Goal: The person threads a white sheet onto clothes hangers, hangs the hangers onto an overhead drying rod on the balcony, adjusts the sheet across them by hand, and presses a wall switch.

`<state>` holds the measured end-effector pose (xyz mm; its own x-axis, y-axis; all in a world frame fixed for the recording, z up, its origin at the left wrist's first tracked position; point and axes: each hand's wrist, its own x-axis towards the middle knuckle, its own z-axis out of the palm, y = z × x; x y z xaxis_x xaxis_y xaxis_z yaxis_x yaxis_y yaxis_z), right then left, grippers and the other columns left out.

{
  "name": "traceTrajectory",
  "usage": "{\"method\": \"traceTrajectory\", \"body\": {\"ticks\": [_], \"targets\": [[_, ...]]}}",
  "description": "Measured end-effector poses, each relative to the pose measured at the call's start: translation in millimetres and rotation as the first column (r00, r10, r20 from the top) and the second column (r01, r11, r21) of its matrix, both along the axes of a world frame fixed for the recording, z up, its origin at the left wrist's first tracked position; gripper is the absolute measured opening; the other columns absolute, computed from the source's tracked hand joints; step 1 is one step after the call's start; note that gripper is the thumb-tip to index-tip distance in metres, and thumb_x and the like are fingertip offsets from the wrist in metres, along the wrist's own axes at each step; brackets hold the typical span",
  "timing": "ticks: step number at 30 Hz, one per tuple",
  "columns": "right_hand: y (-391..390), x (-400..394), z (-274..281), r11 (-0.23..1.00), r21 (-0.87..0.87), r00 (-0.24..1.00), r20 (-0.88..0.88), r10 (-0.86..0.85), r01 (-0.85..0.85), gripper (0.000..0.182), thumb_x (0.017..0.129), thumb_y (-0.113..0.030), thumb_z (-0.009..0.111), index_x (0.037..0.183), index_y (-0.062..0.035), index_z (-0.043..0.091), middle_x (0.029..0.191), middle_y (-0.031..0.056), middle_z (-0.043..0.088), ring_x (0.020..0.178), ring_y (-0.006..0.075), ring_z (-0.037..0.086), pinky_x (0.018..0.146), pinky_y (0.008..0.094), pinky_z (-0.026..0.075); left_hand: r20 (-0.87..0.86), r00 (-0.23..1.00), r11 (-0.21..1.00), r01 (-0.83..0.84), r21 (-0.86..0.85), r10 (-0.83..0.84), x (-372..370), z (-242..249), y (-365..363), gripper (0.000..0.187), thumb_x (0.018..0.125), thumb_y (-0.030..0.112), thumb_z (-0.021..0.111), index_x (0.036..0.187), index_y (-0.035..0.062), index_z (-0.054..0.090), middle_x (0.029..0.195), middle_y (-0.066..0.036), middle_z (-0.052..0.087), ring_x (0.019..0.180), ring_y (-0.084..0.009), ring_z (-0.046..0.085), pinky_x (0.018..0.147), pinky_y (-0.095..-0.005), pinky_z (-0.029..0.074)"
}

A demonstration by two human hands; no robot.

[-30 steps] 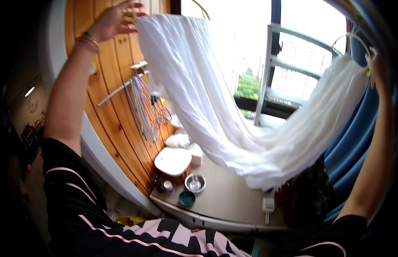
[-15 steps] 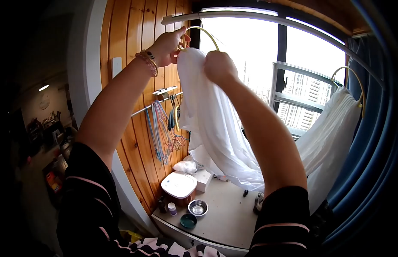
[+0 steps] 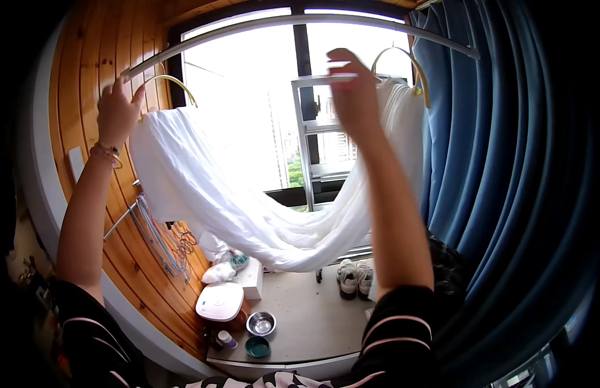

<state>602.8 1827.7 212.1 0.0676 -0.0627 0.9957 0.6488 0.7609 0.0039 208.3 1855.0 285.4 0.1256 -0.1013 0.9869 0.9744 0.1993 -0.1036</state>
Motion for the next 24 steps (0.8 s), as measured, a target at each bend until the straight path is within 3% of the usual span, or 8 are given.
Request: {"method": "traceTrajectory", "body": {"ticks": [3,5,7,9,14,17,21,24], "targets": [[-3,121,-14,0.940,-0.112,0.831,-0.442,-0.338,0.323,0.023,0.086,-0.022,0.059,0.101,-0.0041,0.061,0.095,0.0127,0.064,0.092,0.0220,0.063,0.075,0.0359,0.054,-0.430,0.795,0.877,0.480,0.013,-0.428,60,-5,-17,0.031,0.087,0.028,0.057,0.105,0.0028,0.056,0.093,-0.013,0.061,0.086,-0.0267,0.059,0.075,-0.0368,0.049],[-4,126,-15,0.924,-0.299,0.856,-0.384,-0.346,0.239,0.048,0.084,-0.038,0.060,0.116,-0.0034,0.053,0.103,0.0141,0.062,0.096,0.0253,0.061,0.078,0.0372,0.052,-0.137,0.595,0.601,0.719,-0.349,-0.792,107,-24,3,0.021,0.088,0.019,0.055,0.100,0.0020,0.057,0.090,-0.012,0.061,0.083,-0.0247,0.060,0.074,-0.0365,0.049],[-7,101,-17,0.897,-0.411,0.897,-0.316,-0.308,0.163,0.060,0.082,-0.044,0.061,0.124,-0.0035,0.046,0.107,0.0152,0.060,0.098,0.0270,0.060,0.078,0.0375,0.052,0.174,0.613,0.378,0.660,-0.649,-0.771,160,-37,17,0.020,0.087,0.019,0.056,0.094,0.0006,0.060,0.085,-0.012,0.063,0.080,-0.0222,0.061,0.073,-0.0345,0.050],[7,92,3,0.809,-0.485,0.882,-0.144,-0.449,0.333,0.072,0.080,-0.045,0.064,0.130,-0.0005,0.038,0.108,0.0180,0.058,0.096,0.0279,0.060,0.076,0.0360,0.052,0.139,0.505,0.287,0.671,-0.683,-0.852,204,-65,46,0.024,0.088,0.023,0.055,0.090,0.0006,0.062,0.081,-0.012,0.064,0.078,-0.0218,0.061,0.071,-0.0344,0.050],[50,98,49,0.595,-0.774,0.920,-0.043,-0.390,0.216,0.044,0.088,-0.027,0.056,0.120,0.0024,0.049,0.093,0.0168,0.063,0.077,0.0175,0.064,0.059,0.0255,0.052,0.455,0.341,-0.110,0.689,-0.716,-0.823,273,-106,79,0.032,0.086,0.030,0.054,0.092,0.0005,0.065,0.088,-0.016,0.065,0.083,-0.0287,0.062,0.078,-0.0390,0.048],[39,101,61,0.704,-0.504,0.788,-0.070,-0.612,0.501,0.025,0.090,-0.013,0.047,0.109,0.0014,0.056,0.085,0.0118,0.064,0.062,0.0082,0.060,0.044,0.0178,0.045,0.662,0.264,-0.235,0.791,-0.564,-0.702,282,-99,98,0.030,0.089,0.027,0.056,0.096,-0.0008,0.064,0.083,-0.010,0.066,0.073,-0.0141,0.061,0.066,-0.0297,0.051],[-32,101,95,0.737,-0.644,0.949,-0.053,-0.311,0.205,0.027,0.089,-0.014,0.044,0.107,0.0011,0.056,0.085,0.0097,0.064,0.059,0.0049,0.057,0.041,0.0124,0.040,0.924,-0.109,-0.506,0.857,-0.099,-0.366,309,-78,130,0.031,0.089,0.031,0.057,0.095,0.0004,0.061,0.077,-0.006,0.060,0.068,-0.0104,0.056,0.062,-0.0246,0.049],[-70,85,116,0.719,-0.676,0.968,-0.033,-0.247,0.160,0.028,0.090,-0.014,0.042,0.107,0.0037,0.055,0.086,0.0139,0.064,0.060,0.0087,0.061,0.043,0.0148,0.043,0.918,-0.183,-0.607,0.791,-0.076,-0.353,332,-57,105,0.045,0.084,0.040,0.061,0.102,-0.0012,0.058,0.088,-0.010,0.062,0.083,-0.0134,0.058,0.071,-0.0295,0.051]]}}
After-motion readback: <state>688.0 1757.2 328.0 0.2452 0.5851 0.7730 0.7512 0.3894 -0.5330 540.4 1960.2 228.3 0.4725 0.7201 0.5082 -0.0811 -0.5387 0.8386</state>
